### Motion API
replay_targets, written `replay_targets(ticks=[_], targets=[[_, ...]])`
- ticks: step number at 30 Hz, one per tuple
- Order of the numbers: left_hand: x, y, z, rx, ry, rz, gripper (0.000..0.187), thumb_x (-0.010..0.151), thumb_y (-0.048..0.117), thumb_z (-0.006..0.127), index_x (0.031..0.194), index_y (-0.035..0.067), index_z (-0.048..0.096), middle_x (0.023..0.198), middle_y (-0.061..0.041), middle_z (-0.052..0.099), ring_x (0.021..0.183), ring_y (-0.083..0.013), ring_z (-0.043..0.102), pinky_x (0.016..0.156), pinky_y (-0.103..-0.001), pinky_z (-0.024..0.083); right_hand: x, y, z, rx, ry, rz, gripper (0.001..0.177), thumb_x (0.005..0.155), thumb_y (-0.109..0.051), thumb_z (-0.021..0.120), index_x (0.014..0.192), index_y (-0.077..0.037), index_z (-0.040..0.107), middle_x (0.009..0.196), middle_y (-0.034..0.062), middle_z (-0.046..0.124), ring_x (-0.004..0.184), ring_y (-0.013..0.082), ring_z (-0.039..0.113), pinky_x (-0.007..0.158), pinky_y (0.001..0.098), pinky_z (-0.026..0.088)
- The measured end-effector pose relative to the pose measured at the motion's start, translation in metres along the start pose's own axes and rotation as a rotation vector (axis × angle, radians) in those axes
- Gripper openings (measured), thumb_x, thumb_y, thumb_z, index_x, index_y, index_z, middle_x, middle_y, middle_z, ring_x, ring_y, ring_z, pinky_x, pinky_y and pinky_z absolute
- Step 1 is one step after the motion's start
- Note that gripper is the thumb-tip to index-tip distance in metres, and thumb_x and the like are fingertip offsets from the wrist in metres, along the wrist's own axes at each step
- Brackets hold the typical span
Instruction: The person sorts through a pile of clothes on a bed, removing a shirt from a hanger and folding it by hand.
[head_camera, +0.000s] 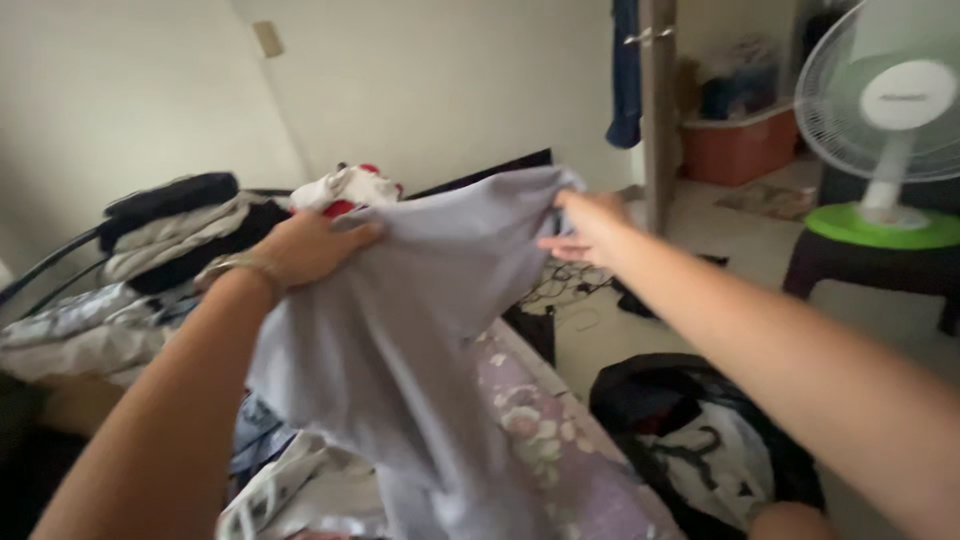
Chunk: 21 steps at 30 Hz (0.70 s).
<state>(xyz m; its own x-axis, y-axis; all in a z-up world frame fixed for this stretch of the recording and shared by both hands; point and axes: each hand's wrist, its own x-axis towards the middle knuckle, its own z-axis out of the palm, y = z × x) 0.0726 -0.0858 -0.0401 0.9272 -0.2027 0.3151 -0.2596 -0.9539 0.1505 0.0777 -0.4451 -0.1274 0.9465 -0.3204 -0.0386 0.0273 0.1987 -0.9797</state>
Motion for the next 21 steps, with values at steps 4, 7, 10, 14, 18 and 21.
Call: replay_targets(ticks=[4,7,10,14,18,21], targets=[[-0.044,-0.073,-0.015,0.081,-0.013,-0.217,0.091,0.082,0.08,0.055,0.107,-0.005,0.078,0.109,-0.03,0.075,0.108,-0.0426,0.071,0.096,-0.047,0.054,-0.015,0.042,0.065,-0.089,-0.101,0.055,0.037,0.093,-0.02,0.065,0.122,0.003,0.062,0.112,0.0268,0.073,0.072,0.0292,0.08,0.047,0.0343,0.053],[-0.072,-0.124,-0.022,0.097,-0.023,-0.306,0.092,0.082,0.08,0.053,0.103,-0.006,0.079,0.107,-0.03,0.076,0.105,-0.0435,0.072,0.096,-0.048,0.054,-0.032,0.067,0.108,-0.154,-0.251,0.045,0.026,0.09,-0.023,0.067,0.11,-0.006,0.069,0.092,0.0145,0.068,0.061,0.0223,0.073,0.038,0.0277,0.039],[-0.094,-0.173,-0.023,0.174,-0.018,-0.336,0.095,0.084,0.081,0.051,0.106,-0.009,0.075,0.106,-0.031,0.075,0.103,-0.0437,0.074,0.095,-0.048,0.055,-0.049,0.086,0.144,-0.28,-0.325,0.038,0.029,0.089,-0.024,0.071,0.109,-0.003,0.068,0.085,0.0143,0.069,0.054,0.0195,0.065,0.035,0.0288,0.032],[-0.123,-0.223,-0.019,0.23,0.006,-0.355,0.096,0.083,0.08,0.052,0.106,-0.011,0.074,0.106,-0.031,0.074,0.103,-0.043,0.073,0.095,-0.047,0.056,-0.071,0.107,0.18,-0.276,-0.394,0.021,0.035,0.086,-0.022,0.072,0.116,-0.006,0.067,0.093,0.0128,0.071,0.056,0.0207,0.068,0.038,0.0299,0.04],[-0.157,-0.252,-0.009,0.285,0.043,-0.346,0.095,0.086,0.08,0.05,0.106,-0.01,0.073,0.104,-0.033,0.074,0.104,-0.0458,0.073,0.096,-0.048,0.055,-0.088,0.127,0.208,-0.264,-0.489,0.234,0.047,0.089,-0.025,0.069,0.131,-0.011,0.056,0.129,0.0107,0.054,0.075,0.0295,0.077,0.052,0.0367,0.059],[-0.175,-0.258,-0.004,0.186,0.11,-0.353,0.094,0.085,0.081,0.053,0.112,-0.008,0.069,0.108,-0.035,0.068,0.105,-0.0493,0.068,0.093,-0.05,0.054,-0.1,0.143,0.219,-0.31,-0.584,0.307,0.053,0.089,-0.032,0.067,0.134,-0.007,0.054,0.138,0.0255,0.065,0.081,0.0325,0.078,0.055,0.0368,0.06]])
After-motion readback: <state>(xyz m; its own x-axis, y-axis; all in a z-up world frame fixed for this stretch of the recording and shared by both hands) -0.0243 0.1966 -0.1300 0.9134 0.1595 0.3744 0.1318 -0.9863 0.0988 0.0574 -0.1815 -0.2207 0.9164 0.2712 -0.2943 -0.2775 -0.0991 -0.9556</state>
